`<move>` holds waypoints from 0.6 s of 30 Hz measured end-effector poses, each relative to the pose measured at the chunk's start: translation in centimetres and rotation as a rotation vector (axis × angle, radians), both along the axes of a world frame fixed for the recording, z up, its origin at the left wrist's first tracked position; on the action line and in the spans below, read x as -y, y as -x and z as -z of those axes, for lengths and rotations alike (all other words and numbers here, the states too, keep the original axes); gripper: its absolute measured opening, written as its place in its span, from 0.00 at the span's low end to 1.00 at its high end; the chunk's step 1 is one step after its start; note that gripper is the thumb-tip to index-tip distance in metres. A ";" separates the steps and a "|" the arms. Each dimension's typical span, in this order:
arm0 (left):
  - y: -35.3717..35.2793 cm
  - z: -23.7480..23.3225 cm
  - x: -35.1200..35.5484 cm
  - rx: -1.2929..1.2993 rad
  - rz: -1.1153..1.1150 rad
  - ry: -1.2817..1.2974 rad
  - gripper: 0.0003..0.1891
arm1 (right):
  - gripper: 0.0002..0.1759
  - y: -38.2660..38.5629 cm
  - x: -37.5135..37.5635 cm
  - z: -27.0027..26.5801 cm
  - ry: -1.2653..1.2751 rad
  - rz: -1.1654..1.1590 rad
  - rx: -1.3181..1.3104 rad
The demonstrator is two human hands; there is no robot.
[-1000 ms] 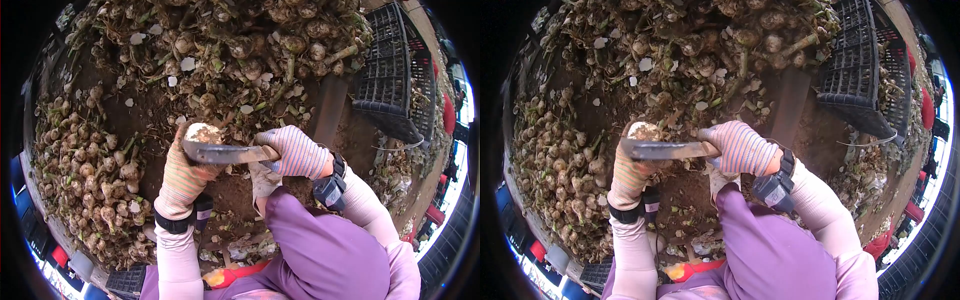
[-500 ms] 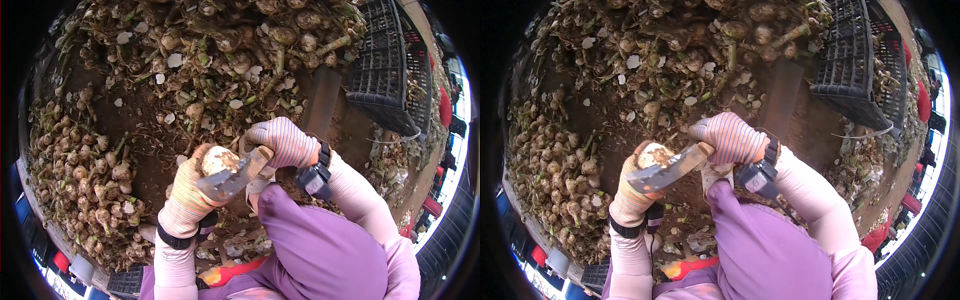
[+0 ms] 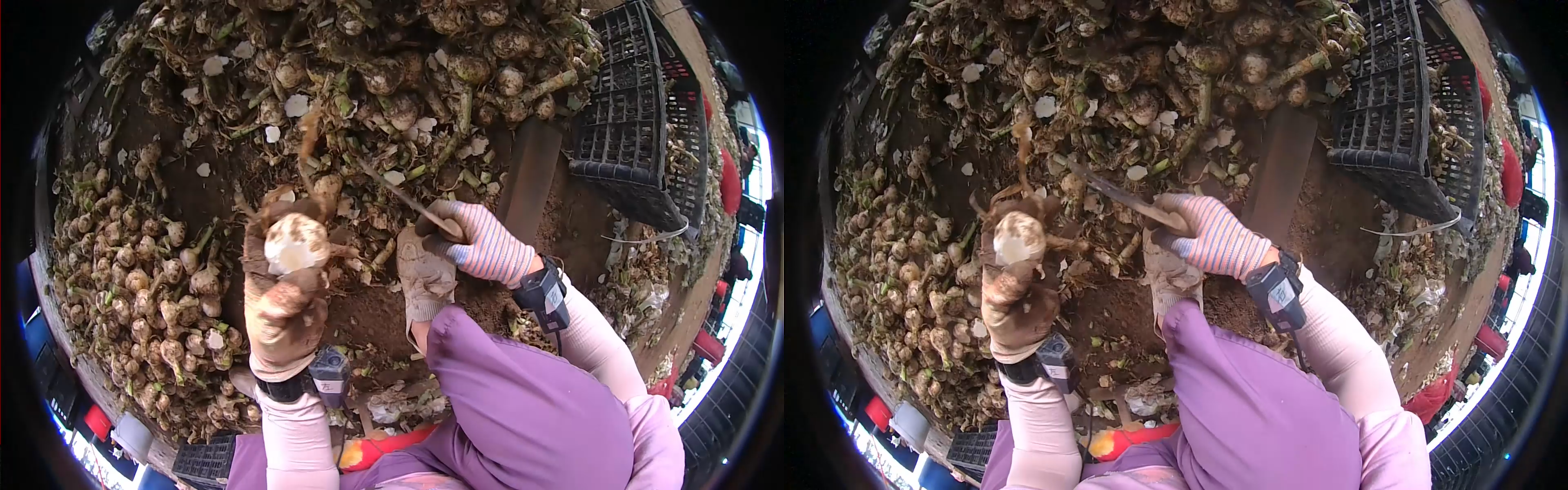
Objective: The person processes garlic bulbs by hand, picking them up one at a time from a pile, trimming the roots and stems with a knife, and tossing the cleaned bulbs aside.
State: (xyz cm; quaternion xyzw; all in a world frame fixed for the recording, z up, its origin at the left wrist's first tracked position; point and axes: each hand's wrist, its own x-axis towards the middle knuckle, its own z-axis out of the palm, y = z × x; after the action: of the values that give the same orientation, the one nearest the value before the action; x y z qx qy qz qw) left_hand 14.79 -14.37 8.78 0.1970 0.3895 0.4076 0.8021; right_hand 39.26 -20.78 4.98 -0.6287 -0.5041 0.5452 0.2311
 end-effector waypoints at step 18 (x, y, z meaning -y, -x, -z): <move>-4.0 1.0 -0.2 0.659 -0.316 0.180 0.15 | 0.15 1.9 0.5 -0.7 -0.009 0.045 -0.147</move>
State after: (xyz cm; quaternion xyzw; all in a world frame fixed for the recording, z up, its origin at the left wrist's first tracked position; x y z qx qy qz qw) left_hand 18.77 -14.20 7.77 -0.0785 0.1702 0.5323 0.8256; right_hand 37.38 -21.25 5.64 -0.5972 -0.4738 0.5823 0.2824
